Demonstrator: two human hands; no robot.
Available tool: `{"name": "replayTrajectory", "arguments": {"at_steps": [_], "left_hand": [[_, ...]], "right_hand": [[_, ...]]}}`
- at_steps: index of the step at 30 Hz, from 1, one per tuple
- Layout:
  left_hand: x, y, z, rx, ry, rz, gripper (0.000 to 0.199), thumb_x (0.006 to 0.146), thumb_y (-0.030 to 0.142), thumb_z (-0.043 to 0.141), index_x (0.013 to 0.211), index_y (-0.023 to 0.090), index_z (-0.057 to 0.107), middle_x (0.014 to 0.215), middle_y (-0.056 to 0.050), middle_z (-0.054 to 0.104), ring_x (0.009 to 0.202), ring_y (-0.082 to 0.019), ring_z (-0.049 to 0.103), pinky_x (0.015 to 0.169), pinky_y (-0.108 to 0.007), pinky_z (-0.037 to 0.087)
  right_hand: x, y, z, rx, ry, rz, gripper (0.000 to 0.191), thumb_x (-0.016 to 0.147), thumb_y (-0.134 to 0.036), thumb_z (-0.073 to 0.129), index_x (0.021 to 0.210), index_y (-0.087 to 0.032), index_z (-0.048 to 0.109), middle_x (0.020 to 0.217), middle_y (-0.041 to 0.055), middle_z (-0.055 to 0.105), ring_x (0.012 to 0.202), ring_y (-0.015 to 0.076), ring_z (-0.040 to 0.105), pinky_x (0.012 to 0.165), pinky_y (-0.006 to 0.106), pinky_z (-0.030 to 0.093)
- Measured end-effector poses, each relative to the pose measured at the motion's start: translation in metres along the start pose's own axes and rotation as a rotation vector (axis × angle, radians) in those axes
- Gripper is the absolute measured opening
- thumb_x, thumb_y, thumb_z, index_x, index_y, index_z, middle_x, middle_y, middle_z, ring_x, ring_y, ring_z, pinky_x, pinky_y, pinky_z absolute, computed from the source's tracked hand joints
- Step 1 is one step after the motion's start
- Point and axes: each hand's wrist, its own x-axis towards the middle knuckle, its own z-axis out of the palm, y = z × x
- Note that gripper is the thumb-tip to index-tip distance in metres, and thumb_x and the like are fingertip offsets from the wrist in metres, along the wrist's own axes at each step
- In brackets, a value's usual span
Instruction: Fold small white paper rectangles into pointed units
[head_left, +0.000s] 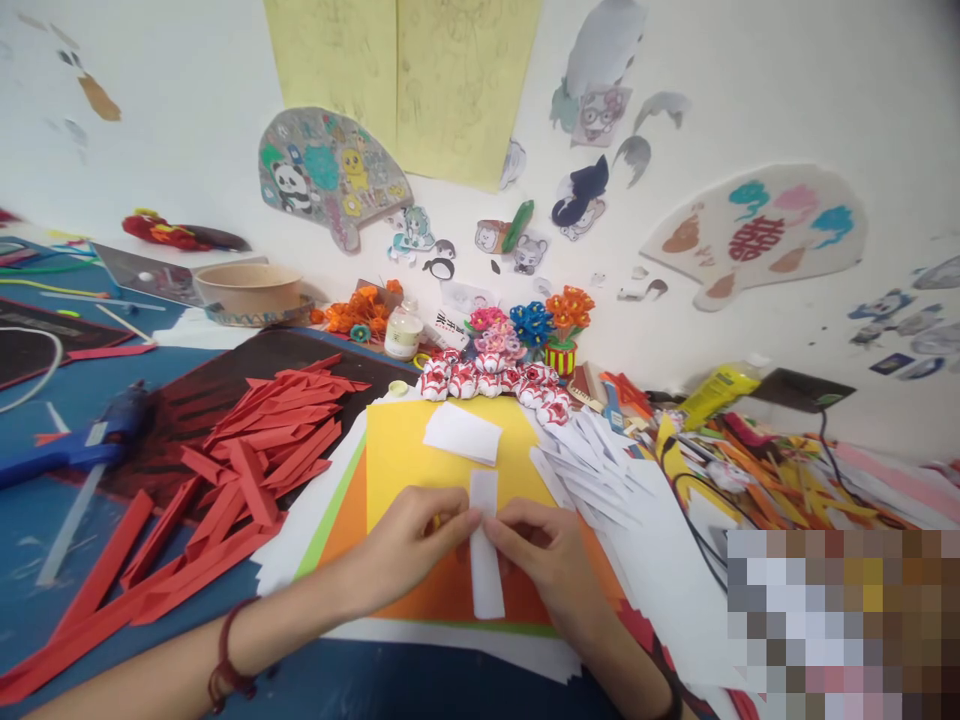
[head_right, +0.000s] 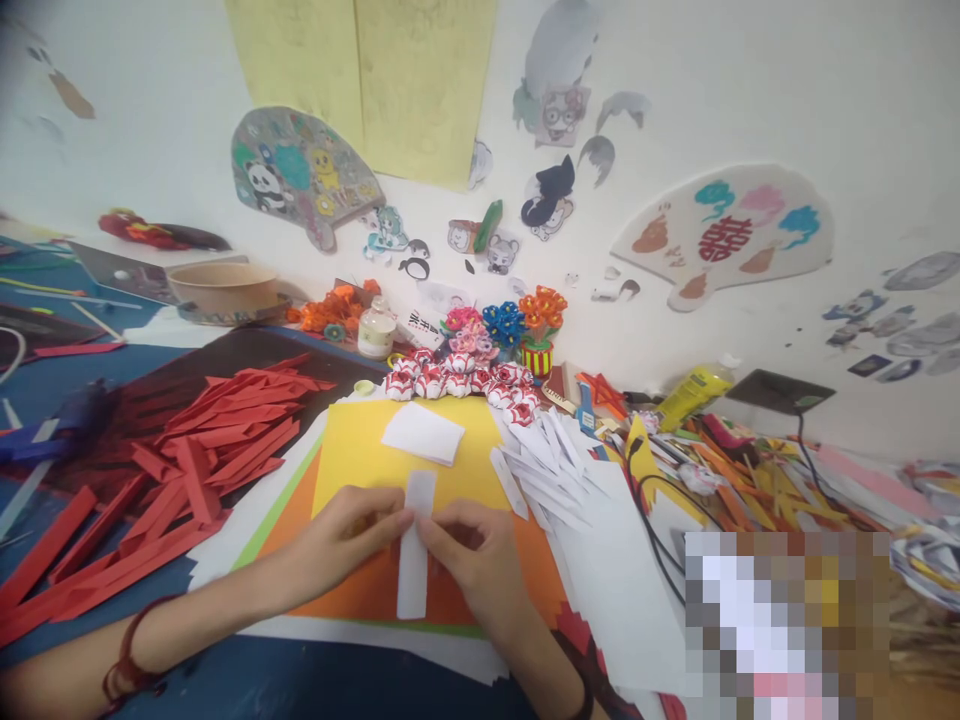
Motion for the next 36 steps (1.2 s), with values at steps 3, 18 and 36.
{"name": "replayTrajectory", "arguments": {"at_steps": [3, 18, 36], "left_hand": [[0.000, 0.000, 0.001, 0.016, 0.001, 0.014, 0.043, 0.096, 0.040, 0.043, 0.061, 0.016, 0.042, 0.059, 0.006, 0.037, 0.057, -0.009, 0.032, 0.053, -0.021, 0.025], [0.000, 0.001, 0.005, 0.069, -0.063, -0.027, 0.042, 0.095, 0.039, 0.042, 0.060, 0.016, 0.042, 0.058, 0.006, 0.034, 0.056, -0.009, 0.030, 0.052, -0.023, 0.023], [-0.001, 0.010, 0.002, 0.146, -0.059, 0.014, 0.041, 0.096, 0.037, 0.042, 0.065, 0.015, 0.057, 0.067, 0.000, 0.059, 0.063, -0.012, 0.053, 0.062, -0.022, 0.038]], "right_hand": [[0.000, 0.001, 0.000, 0.008, 0.023, -0.004, 0.023, 0.081, -0.035, 0.070, 0.064, -0.021, 0.071, 0.055, -0.0021, 0.056, 0.051, 0.0119, 0.049, 0.050, 0.024, 0.036], [0.006, 0.006, -0.003, 0.045, 0.097, -0.053, 0.024, 0.081, -0.035, 0.070, 0.063, -0.020, 0.069, 0.051, -0.0027, 0.057, 0.049, 0.0122, 0.051, 0.052, 0.024, 0.039], [0.009, 0.009, -0.005, 0.097, 0.240, -0.034, 0.030, 0.079, -0.042, 0.070, 0.061, -0.018, 0.069, 0.050, -0.0010, 0.059, 0.049, 0.0142, 0.052, 0.055, 0.026, 0.042]]}}
